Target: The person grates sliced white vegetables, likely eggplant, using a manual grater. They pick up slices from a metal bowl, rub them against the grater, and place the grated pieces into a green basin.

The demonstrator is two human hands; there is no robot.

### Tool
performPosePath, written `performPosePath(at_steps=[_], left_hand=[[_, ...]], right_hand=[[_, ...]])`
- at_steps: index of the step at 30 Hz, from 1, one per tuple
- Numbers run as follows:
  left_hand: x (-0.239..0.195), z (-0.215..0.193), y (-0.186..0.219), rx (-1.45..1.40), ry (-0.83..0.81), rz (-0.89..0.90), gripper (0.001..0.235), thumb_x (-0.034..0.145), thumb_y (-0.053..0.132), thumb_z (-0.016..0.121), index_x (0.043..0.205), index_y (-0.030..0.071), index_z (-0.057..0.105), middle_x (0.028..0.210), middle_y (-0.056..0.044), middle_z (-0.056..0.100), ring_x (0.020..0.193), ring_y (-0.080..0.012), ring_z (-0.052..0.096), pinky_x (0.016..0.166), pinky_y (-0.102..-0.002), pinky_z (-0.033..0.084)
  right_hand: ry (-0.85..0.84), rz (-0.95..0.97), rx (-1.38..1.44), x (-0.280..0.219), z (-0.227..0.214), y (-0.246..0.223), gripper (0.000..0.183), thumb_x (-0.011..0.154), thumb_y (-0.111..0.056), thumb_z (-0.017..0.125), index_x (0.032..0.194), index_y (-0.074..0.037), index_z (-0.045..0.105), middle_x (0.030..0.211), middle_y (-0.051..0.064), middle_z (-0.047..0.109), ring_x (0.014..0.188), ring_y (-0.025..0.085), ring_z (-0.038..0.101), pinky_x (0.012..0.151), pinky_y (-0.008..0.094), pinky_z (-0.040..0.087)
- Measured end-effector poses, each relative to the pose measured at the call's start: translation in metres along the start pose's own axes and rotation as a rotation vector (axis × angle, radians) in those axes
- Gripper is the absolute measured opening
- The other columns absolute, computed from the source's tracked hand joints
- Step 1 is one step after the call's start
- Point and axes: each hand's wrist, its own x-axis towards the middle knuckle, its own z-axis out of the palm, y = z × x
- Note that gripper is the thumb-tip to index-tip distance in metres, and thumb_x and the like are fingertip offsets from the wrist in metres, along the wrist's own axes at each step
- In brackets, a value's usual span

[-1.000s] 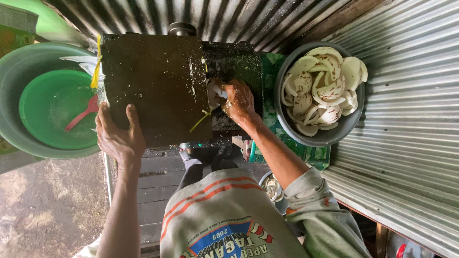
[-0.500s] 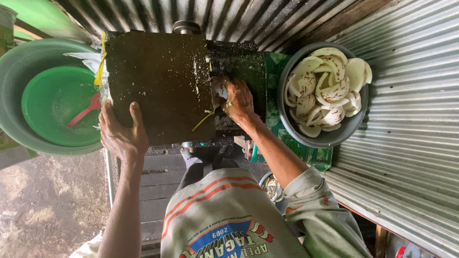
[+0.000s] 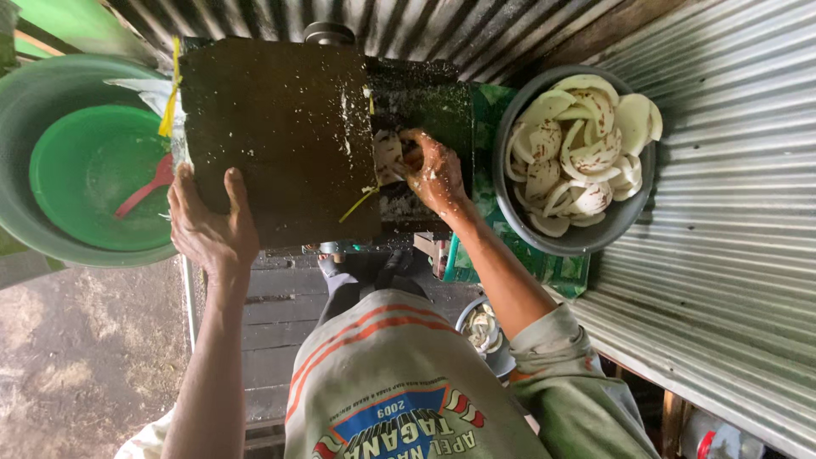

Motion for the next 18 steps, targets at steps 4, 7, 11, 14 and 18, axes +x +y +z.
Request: performPosePath(at_steps=[4, 7, 11, 14, 18], left_hand=[[0.002, 0.000, -0.001, -0.035, -0.024, -0.044, 0.076, 0.108, 0.061, 0.060, 0.146, -0.005, 0.055, 0.130, -0.026, 0.064, 0.113, -0.0426, 0.067, 0.092, -0.053, 0.053], [0.000, 0.001, 0.000, -0.044, -0.002, -0.032, 0.076, 0.109, 0.063, 0.059, 0.146, -0.003, 0.057, 0.132, -0.026, 0.064, 0.115, -0.0425, 0.067, 0.094, -0.053, 0.054], [-0.001, 0.003, -0.006, 0.027, -0.017, -0.023, 0.077, 0.110, 0.064, 0.059, 0.147, -0.003, 0.056, 0.132, -0.025, 0.064, 0.115, -0.0409, 0.068, 0.094, -0.053, 0.055], [0.004, 0.007, -0.007, 0.032, -0.043, -0.059, 0.079, 0.106, 0.064, 0.059, 0.146, -0.004, 0.056, 0.129, -0.025, 0.065, 0.111, -0.0402, 0.068, 0.090, -0.052, 0.054], [0.005, 0.006, -0.006, 0.025, -0.069, -0.085, 0.080, 0.104, 0.064, 0.059, 0.145, -0.004, 0.055, 0.126, -0.024, 0.065, 0.110, -0.0386, 0.069, 0.089, -0.052, 0.055]], right_hand=[[0.042, -0.049, -0.020, -0.003, 0.002, -0.007, 0.036, 0.082, -0.006, 0.074, 0.117, -0.006, 0.066, 0.095, 0.013, 0.079, 0.084, 0.024, 0.077, 0.071, 0.036, 0.059], [0.071, -0.057, -0.060, 0.001, 0.004, -0.010, 0.026, 0.084, -0.005, 0.075, 0.109, -0.006, 0.067, 0.095, 0.015, 0.078, 0.090, 0.029, 0.078, 0.075, 0.039, 0.060], [0.042, -0.074, -0.109, 0.005, 0.010, -0.008, 0.028, 0.083, -0.001, 0.070, 0.110, -0.004, 0.065, 0.099, 0.020, 0.076, 0.096, 0.038, 0.074, 0.076, 0.043, 0.059], [0.050, -0.080, -0.104, 0.008, 0.013, -0.007, 0.024, 0.083, -0.005, 0.073, 0.105, -0.004, 0.066, 0.097, 0.020, 0.076, 0.093, 0.038, 0.075, 0.075, 0.043, 0.059], [0.028, -0.002, -0.045, 0.011, 0.019, -0.006, 0.017, 0.095, -0.004, 0.062, 0.111, -0.005, 0.067, 0.101, 0.018, 0.076, 0.094, 0.036, 0.075, 0.078, 0.043, 0.059]])
